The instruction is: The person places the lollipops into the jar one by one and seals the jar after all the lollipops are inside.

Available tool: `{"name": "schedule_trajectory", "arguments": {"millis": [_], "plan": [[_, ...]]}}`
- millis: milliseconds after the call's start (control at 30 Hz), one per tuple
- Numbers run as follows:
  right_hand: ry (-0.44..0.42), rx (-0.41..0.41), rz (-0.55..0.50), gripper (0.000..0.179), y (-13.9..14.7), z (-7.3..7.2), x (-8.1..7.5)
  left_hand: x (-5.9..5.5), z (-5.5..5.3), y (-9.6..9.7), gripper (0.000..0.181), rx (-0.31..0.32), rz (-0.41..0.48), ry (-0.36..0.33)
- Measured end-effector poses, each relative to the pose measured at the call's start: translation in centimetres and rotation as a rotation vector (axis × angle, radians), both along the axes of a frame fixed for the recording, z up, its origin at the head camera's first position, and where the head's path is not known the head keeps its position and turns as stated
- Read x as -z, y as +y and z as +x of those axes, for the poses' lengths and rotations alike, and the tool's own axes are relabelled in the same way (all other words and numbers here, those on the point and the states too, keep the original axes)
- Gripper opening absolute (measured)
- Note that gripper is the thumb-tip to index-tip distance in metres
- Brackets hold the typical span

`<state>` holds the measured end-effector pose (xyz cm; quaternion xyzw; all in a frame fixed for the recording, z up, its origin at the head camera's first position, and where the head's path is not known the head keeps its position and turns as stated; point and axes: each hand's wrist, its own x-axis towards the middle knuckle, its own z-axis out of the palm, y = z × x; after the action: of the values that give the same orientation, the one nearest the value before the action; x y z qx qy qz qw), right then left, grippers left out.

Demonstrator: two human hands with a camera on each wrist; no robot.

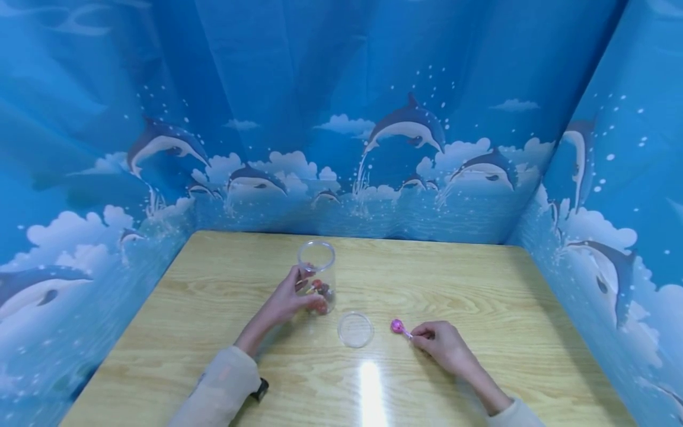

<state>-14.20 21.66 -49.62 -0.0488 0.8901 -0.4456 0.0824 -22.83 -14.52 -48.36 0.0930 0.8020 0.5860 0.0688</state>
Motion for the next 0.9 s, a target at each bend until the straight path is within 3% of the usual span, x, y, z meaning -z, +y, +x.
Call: {"name": "schedule_trajectory", "arguments": {"millis": [200,300,467,667,900], "plan": [[-0.111,0.084,-0.193,0.013,0.5,-0.4,0.0,0.0,-0.1,-0.1,0.078,0.018,0.004,0.011],[-0.167,0.164,-0.321,0.018,0.7,-0.6,-0.3,0.0,-0.1,-0.1,0.078,0.022,0.007,0.011],[-0.19,0.271,-0.521,0.029,1.3,-1.2,-1.1,0.0,0.0,0.0,0.08,0.008,-0.003,0.001],[-0.166,0.301,-0.724,0.036,1.7,-1.6,-2.1,-0.1,0.1,0.1,0.08,-0.006,-0.004,-0.012],[-0.148,0.245,-0.881,0.019,1.8,-2.2,-3.9,-0.2,0.1,0.1,0.08,-0.01,-0.007,-0.016]]}}
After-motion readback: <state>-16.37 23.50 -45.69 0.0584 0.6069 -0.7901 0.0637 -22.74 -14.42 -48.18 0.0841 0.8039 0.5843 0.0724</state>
